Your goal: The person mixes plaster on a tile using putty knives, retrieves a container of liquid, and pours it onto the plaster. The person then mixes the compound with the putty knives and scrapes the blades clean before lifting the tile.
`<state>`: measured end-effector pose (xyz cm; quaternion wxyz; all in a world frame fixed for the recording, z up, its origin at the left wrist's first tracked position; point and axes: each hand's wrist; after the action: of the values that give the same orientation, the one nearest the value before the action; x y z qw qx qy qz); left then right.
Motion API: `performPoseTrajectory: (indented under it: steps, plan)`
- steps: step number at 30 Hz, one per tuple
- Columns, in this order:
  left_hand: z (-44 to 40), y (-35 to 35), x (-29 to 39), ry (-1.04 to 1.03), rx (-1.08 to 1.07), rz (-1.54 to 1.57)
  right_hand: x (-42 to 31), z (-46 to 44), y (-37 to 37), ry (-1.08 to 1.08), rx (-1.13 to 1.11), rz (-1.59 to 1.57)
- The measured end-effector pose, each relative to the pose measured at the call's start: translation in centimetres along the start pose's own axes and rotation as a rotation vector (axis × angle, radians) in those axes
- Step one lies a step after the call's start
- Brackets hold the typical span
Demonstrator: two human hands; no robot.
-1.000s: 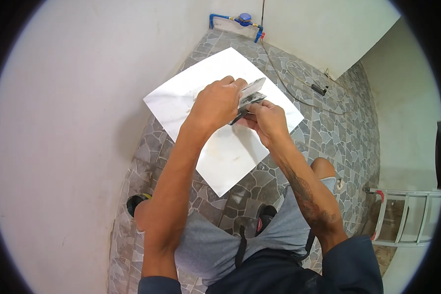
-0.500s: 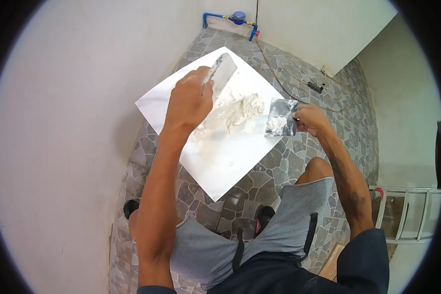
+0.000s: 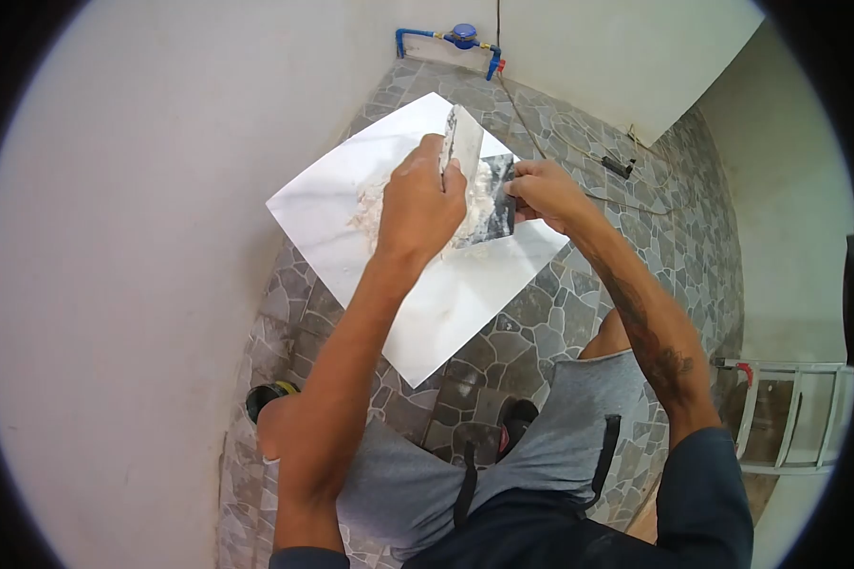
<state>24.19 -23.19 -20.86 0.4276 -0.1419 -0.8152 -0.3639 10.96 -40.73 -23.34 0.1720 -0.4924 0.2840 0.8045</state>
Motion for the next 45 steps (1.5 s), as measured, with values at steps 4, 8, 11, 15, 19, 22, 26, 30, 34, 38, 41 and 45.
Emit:
performPoseTrajectory:
  steps: [4, 8, 11, 15, 19, 22, 26, 30, 34, 38, 41, 45]
  plan:
    - [0.1, -1.5, -0.3, -0.072, 0.009, -0.034, -3.9, 1.5, -2.1, 0.061, -0.007, 0.080]
    - [-0.3, -1.3, -0.9, -0.081, 0.039, -0.106, -5.8, 3.1, -3.1, 0.104, 0.008, 0.093]
    - [-0.5, -0.8, -1.9, -0.068, 0.053, -0.184, -6.3, 4.1, -2.4, 0.132, 0.024, 0.132]
    - [-1.1, 1.4, -2.9, -0.062, 0.104, -0.168, -3.0, 4.4, 2.3, 0.085, 0.047, 0.079]
    - [-1.4, 4.0, -2.5, -0.028, 0.109, -0.101, 2.4, 6.0, 6.5, -0.210, 0.031, 0.125]
    - [-1.6, 5.2, -2.8, 0.004, 0.097, -0.066, 5.0, 6.3, 4.3, -0.278, 0.078, 0.074]
    - [-1.3, 6.2, -1.0, 0.003, -0.022, 0.024, 6.2, 4.0, -2.4, -0.203, 0.072, -0.134]
    - [-1.0, 6.2, -0.8, -0.039, -0.135, 0.006, 4.9, 3.8, -6.1, -0.127, 0.096, -0.382]
    - [-0.3, 5.0, -1.4, -0.175, -0.154, -0.024, 2.6, 4.0, -6.0, -0.036, 0.103, -0.399]
    - [0.0, 2.9, -1.2, -0.194, -0.197, -0.102, -0.7, 3.2, -5.9, 0.028, 0.103, -0.371]
    - [0.1, 1.8, -0.8, -0.146, -0.198, -0.167, -2.0, 2.9, -5.3, 0.059, 0.088, -0.274]
    - [-0.1, 1.4, -2.3, -0.067, -0.134, -0.234, -3.2, 3.7, -4.0, 0.114, 0.051, -0.204]
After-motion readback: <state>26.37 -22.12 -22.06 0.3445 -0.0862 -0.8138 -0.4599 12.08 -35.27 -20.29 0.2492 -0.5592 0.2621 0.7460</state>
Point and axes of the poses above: each hand's wrist, its own z-axis away from the middle knuckle, its own y-axis out of the back of the hand, x = y × z, and after that the axes turned 2 degrees about z, right-handed
